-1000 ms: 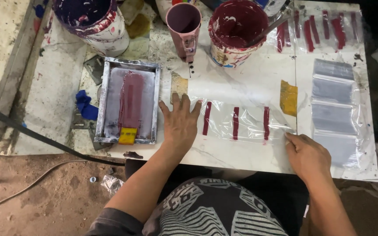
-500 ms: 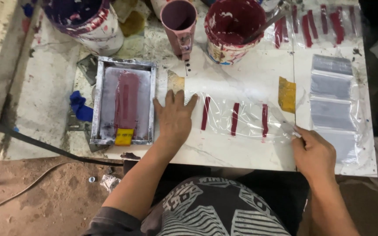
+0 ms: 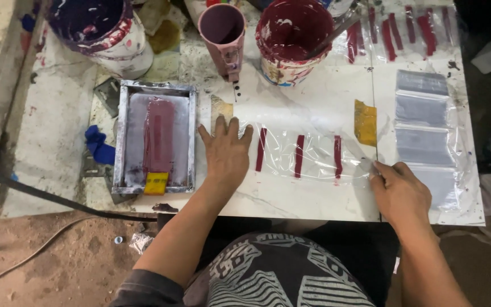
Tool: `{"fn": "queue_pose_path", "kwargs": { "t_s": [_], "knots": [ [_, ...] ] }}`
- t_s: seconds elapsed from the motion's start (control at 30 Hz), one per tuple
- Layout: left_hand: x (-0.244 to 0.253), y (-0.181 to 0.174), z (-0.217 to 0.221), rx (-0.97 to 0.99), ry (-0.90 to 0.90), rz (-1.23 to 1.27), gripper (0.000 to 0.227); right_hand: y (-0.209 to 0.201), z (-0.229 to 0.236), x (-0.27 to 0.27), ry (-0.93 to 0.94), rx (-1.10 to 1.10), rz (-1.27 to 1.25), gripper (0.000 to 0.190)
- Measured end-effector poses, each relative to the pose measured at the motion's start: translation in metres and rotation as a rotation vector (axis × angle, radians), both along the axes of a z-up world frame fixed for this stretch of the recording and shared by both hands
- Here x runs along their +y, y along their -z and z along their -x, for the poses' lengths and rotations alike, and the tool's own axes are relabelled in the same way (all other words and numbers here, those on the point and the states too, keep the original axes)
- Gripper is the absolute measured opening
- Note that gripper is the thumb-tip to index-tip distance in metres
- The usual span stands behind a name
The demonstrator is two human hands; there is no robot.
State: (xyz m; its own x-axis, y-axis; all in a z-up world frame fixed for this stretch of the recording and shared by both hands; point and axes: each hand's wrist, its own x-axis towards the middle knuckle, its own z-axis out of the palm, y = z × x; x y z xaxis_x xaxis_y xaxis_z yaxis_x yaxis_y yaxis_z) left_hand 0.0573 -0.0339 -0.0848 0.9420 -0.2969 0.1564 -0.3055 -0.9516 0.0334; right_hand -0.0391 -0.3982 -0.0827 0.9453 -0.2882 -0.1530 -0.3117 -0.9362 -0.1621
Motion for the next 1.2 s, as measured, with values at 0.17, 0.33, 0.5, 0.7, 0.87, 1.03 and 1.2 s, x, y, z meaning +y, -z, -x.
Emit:
{"fn": "queue_pose_path", "kwargs": {
  "t_s": [0.17,0.33,0.5,0.7,0.87,1.03,1.2],
  "knots": [
    [0.0,-0.003,-0.003,0.022,0.018,-0.007,0.047,0.008,0.0,-0.008,-0.004,0.032,0.012,0.046],
    [0.002,0.004,-0.003,-0.122,0.061,0.051,0.037,0.023,0.003,-0.016,-0.081,-0.128,0.072,0.037],
    [0.004,0.021,-0.01,-0.268,0.1,0.078,0.013,0.01,-0.002,-0.012,-0.077,0.036,0.106,0.034],
    [0.011,0.029,-0.019,-0.373,0.069,0.108,0.007,0.015,-0.003,-0.008,-0.018,-0.02,0.058,0.033],
    [0.008,0.016,-0.002,-0.183,-0.186,-0.038,0.014,0.003,-0.005,0.001,0.053,-0.054,0.037,0.037],
    [0.0,0.01,0.005,-0.018,-0.297,-0.165,0.03,0.016,-0.013,-0.002,-0.003,-0.041,0.119,0.039],
    [-0.001,0.022,-0.005,0.104,-0.278,-0.099,0.026,0.022,-0.012,0.002,-0.062,-0.077,0.22,0.023]
  ]
}}
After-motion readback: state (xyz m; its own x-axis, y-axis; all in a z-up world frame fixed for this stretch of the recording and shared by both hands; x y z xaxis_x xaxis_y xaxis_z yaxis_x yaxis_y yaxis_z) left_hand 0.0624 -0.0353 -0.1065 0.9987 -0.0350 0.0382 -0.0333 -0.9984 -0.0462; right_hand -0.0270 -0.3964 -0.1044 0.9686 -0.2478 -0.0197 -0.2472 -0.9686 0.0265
